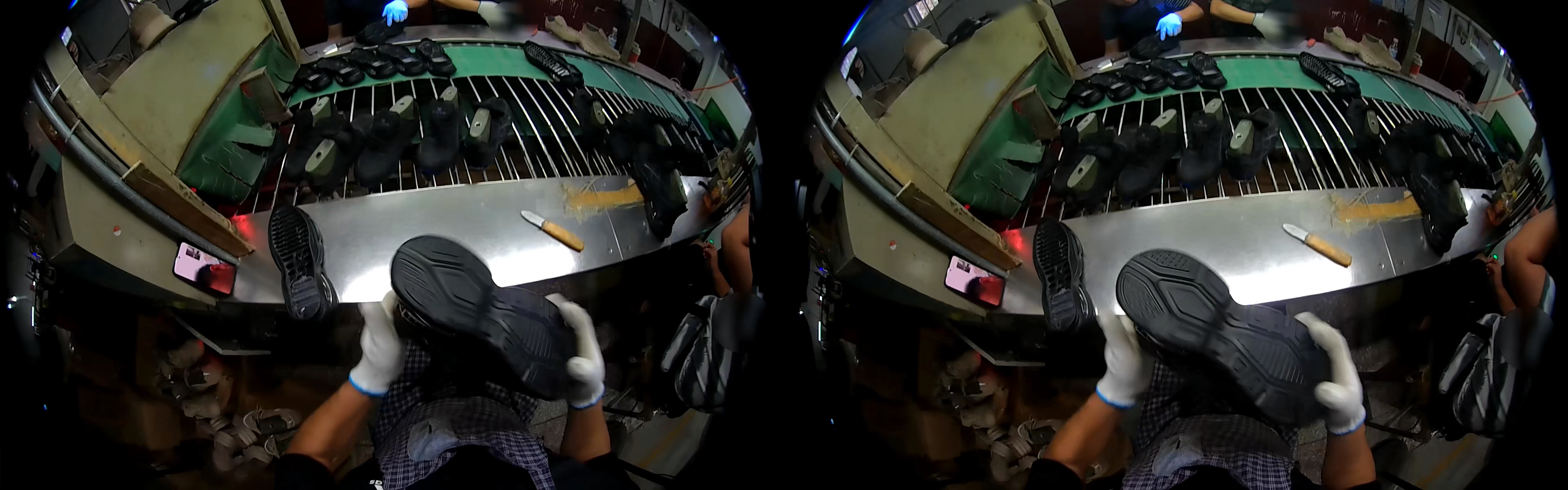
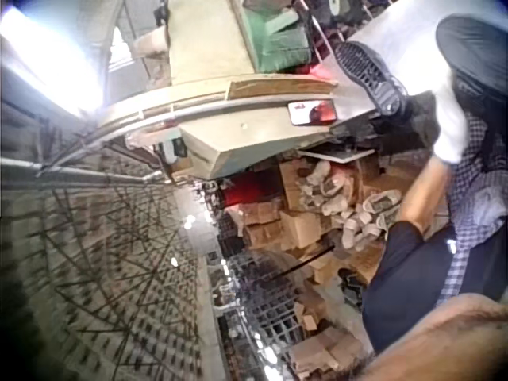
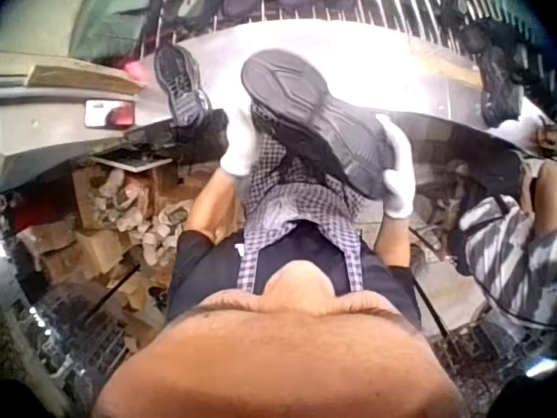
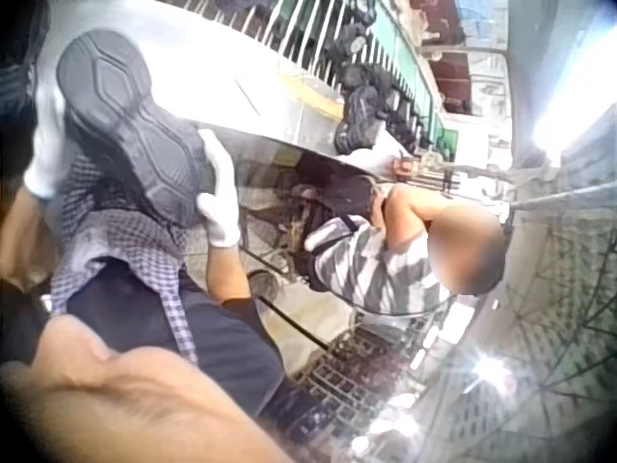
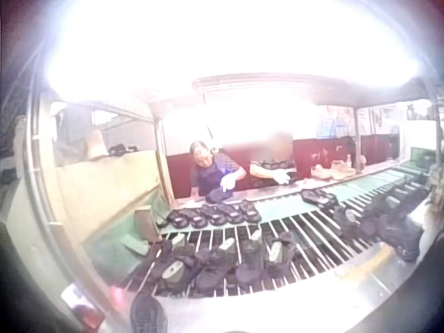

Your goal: The person handles black shoes on an assembly line conveyor, using a hand tool to scrape the edges and surfaces of the shoe bodies and soles before placing them back onto the rack.

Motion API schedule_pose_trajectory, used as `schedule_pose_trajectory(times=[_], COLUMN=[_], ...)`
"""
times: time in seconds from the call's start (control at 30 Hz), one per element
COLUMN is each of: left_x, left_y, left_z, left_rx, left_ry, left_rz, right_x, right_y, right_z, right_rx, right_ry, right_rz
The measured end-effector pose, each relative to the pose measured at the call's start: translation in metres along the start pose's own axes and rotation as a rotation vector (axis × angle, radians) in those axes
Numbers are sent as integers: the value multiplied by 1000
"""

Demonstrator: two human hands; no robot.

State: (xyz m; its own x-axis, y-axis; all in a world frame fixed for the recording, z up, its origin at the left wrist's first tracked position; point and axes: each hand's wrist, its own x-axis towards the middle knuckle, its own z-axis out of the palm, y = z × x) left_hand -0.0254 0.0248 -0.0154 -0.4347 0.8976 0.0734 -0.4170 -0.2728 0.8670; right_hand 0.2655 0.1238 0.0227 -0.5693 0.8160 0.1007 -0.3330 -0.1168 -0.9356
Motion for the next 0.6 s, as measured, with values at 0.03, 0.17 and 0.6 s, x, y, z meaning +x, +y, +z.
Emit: schedule_pose_trajectory(times=[0.03, 0.17, 0.6], left_x=[15, 47, 60], left_y=[5, -28, -104], left_z=[2, 27, 22], left_rx=[-94, 87, 520], left_ry=[89, -258, -265], left_rz=[28, 95, 51], right_x=[-8, -52, 6], right_y=[37, 119, -19], right_z=[-24, -42, 48], right_rx=[39, -560, -1110], right_ry=[-41, -361, -475], right_rz=[155, 388, -238])
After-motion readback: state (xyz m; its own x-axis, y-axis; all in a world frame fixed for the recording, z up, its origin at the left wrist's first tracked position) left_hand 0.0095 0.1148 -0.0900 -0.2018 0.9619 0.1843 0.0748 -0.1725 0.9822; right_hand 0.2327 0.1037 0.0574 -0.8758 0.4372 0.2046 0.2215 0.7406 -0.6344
